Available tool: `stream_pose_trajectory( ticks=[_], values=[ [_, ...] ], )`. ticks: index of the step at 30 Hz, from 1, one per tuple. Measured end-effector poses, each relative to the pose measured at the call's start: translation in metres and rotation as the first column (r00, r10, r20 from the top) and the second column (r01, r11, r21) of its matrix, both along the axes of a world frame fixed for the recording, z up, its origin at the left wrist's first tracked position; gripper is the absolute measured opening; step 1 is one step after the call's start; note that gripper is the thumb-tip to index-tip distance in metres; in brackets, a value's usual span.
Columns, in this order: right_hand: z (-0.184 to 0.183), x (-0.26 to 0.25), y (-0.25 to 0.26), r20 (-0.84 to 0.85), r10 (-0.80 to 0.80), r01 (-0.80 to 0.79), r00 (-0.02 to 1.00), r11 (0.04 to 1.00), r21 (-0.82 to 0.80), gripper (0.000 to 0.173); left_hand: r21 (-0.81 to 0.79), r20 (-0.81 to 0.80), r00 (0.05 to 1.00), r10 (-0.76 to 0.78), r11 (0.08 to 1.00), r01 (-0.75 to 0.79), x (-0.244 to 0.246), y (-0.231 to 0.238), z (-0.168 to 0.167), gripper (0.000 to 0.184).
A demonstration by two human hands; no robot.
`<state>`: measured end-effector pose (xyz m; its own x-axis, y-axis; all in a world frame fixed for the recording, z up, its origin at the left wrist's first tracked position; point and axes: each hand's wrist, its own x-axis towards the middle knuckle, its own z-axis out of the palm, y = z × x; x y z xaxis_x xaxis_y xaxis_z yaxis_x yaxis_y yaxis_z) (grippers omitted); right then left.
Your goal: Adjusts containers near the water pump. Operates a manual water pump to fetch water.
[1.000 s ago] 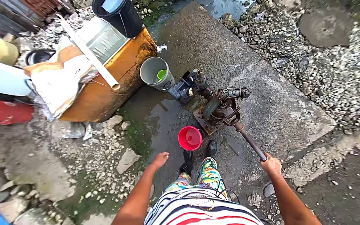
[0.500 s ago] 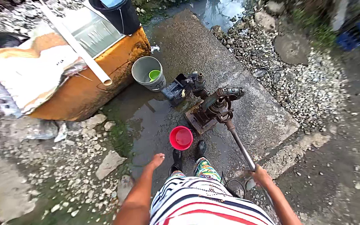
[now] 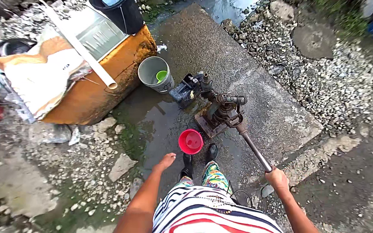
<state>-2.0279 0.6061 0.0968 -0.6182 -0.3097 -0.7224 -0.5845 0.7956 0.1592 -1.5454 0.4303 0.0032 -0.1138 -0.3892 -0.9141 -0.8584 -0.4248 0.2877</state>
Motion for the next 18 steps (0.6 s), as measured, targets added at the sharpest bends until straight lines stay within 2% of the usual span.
stream_pose_trajectory(
  ticks=[3,6,8,10,13,15,18],
  values=[
    [-0.040,-0.036,-0.004,-0.006,0.113,-0.114,0.994,0.993,-0.043,0.045,-0.001,0.051,0.999,-0.005,1.000,0.006,0.007,0.001,0.007,0.040],
    [-0.089,-0.052,-0.011,0.052,0.143,-0.139,0.988,0.988,-0.074,0.043,-0.011,0.079,0.997,0.018,1.000,-0.017,0.012,0.003,0.013,0.039],
    [-0.117,-0.052,-0.019,0.069,0.082,-0.079,0.994,0.996,-0.042,0.043,-0.018,0.084,0.996,0.032,0.999,-0.031,0.012,0.006,0.016,0.039],
    [-0.136,-0.046,-0.031,0.100,-0.055,0.059,0.993,0.998,-0.032,0.043,-0.022,0.081,0.996,0.033,0.999,-0.032,0.013,0.007,0.020,0.039],
    [-0.158,-0.030,-0.032,0.268,-0.228,0.249,0.936,0.968,-0.044,0.044,-0.005,0.077,0.997,0.021,1.000,-0.021,0.017,0.012,0.022,0.039],
    [-0.161,-0.010,-0.019,0.373,-0.254,0.283,0.892,0.959,-0.024,0.039,-0.002,0.072,0.997,0.026,1.000,-0.026,0.021,0.015,0.019,0.039],
    [-0.117,0.024,0.010,0.366,-0.216,0.245,0.905,0.969,-0.034,0.036,0.017,0.061,0.998,0.028,0.999,-0.029,0.022,0.018,0.012,0.039]
  ],
)
